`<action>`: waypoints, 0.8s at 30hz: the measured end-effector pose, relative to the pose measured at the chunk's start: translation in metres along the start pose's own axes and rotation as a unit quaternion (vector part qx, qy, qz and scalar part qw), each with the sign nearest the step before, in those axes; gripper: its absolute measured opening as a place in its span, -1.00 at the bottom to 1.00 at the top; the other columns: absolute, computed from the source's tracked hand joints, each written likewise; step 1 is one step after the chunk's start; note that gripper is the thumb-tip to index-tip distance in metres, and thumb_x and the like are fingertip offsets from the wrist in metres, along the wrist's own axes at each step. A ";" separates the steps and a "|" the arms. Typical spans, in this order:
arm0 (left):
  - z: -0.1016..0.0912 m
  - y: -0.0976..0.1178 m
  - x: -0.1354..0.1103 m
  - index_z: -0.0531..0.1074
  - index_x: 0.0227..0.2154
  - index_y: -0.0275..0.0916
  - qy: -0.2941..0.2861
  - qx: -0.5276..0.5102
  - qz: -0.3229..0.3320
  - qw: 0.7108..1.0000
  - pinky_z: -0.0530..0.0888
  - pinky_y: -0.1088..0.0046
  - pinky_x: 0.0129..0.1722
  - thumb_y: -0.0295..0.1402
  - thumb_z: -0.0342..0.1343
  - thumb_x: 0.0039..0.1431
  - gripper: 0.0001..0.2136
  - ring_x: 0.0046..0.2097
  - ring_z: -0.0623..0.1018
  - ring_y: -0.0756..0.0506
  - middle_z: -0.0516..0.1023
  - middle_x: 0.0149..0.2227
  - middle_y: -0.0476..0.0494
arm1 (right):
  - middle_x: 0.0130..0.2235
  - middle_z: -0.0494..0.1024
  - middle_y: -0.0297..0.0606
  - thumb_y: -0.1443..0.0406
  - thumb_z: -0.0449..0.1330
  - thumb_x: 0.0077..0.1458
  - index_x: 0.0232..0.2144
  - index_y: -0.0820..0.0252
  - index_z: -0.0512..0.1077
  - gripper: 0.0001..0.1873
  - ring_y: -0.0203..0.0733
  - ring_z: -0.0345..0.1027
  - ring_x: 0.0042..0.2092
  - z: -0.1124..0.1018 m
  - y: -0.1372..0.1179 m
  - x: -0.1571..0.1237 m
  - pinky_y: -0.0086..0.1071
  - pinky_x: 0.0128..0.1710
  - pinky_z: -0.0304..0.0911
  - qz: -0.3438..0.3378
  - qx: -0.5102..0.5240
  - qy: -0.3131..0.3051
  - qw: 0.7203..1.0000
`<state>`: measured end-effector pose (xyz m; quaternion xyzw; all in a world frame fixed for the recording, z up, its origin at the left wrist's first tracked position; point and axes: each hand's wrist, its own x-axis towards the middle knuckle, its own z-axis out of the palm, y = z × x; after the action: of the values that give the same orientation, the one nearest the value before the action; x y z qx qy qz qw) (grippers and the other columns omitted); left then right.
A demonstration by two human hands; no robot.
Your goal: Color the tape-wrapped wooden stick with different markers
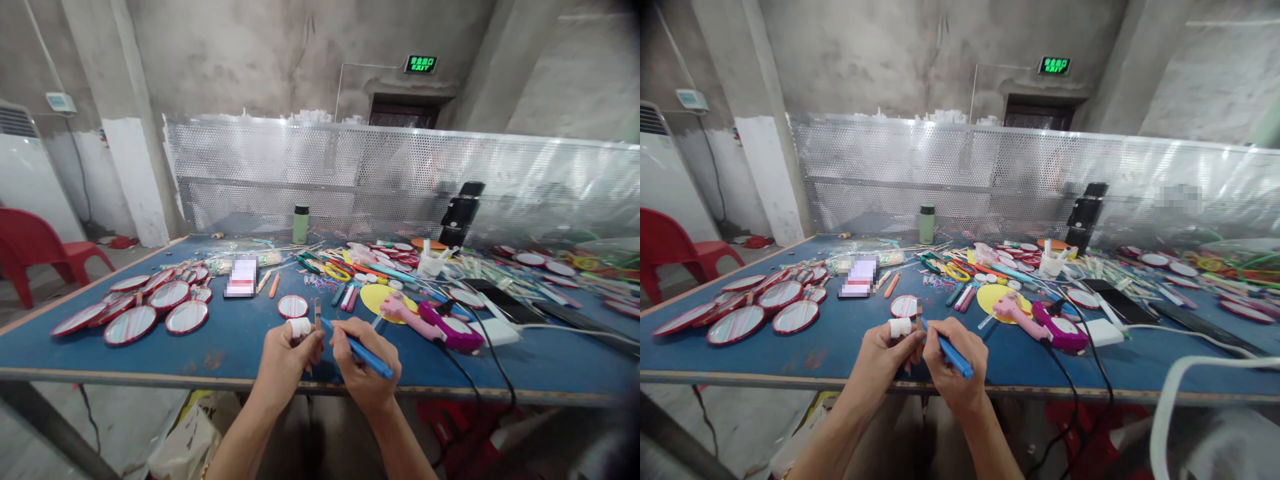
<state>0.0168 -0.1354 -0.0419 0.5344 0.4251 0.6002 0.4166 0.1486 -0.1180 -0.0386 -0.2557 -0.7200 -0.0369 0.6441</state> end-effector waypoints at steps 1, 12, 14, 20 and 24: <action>0.000 0.000 0.000 0.41 -0.60 -0.30 0.000 -0.001 0.000 1.000 0.27 0.60 -0.64 -0.29 0.19 0.06 -0.78 -0.63 0.33 0.06 0.39 -0.67 0.03 | -0.50 0.49 -0.37 0.47 0.16 0.07 -0.34 0.19 0.45 -0.87 -0.36 0.38 -0.50 0.000 0.000 0.000 -0.48 -0.44 0.30 -0.001 -0.001 -0.003 1.000; 0.001 0.000 0.000 0.41 -0.60 -0.31 0.005 -0.005 -0.010 1.000 0.27 0.60 -0.64 -0.31 0.20 0.04 -0.79 -0.63 0.34 0.06 0.41 -0.67 0.02 | -0.52 0.47 -0.37 0.47 0.16 0.07 -0.35 0.19 0.44 -0.87 -0.35 0.36 -0.52 0.001 -0.001 0.001 -0.48 -0.47 0.29 0.005 -0.001 0.007 1.000; 0.001 0.001 0.000 0.41 -0.60 -0.31 0.007 -0.006 -0.010 1.000 0.27 0.60 -0.64 -0.30 0.20 0.04 -0.79 -0.63 0.33 0.06 0.41 -0.67 0.02 | -0.52 0.47 -0.38 0.47 0.16 0.07 -0.34 0.18 0.44 -0.87 -0.35 0.36 -0.52 0.001 -0.001 0.000 -0.48 -0.47 0.29 0.005 -0.002 0.009 1.000; 0.001 0.001 0.000 0.41 -0.60 -0.31 -0.001 -0.005 0.001 1.000 0.26 0.60 -0.64 -0.29 0.19 0.05 -0.78 -0.63 0.33 0.06 0.39 -0.67 0.03 | -0.51 0.49 -0.38 0.46 0.15 0.08 -0.33 0.18 0.45 -0.87 -0.35 0.38 -0.52 0.001 -0.001 0.002 -0.48 -0.46 0.31 -0.004 0.004 -0.007 1.000; 0.001 0.002 0.001 0.42 -0.60 -0.31 0.005 -0.006 -0.004 1.000 0.26 0.60 -0.65 -0.27 0.22 0.03 -0.77 -0.64 0.32 0.06 0.39 -0.68 0.03 | -0.52 0.50 -0.38 0.45 0.15 0.09 -0.35 0.18 0.46 -0.88 -0.34 0.39 -0.52 0.001 -0.001 0.003 -0.48 -0.47 0.31 0.004 0.002 -0.013 1.000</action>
<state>0.0177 -0.1350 -0.0401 0.5273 0.4253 0.6036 0.4204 0.1468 -0.1179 -0.0357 -0.2577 -0.7273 -0.0297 0.6354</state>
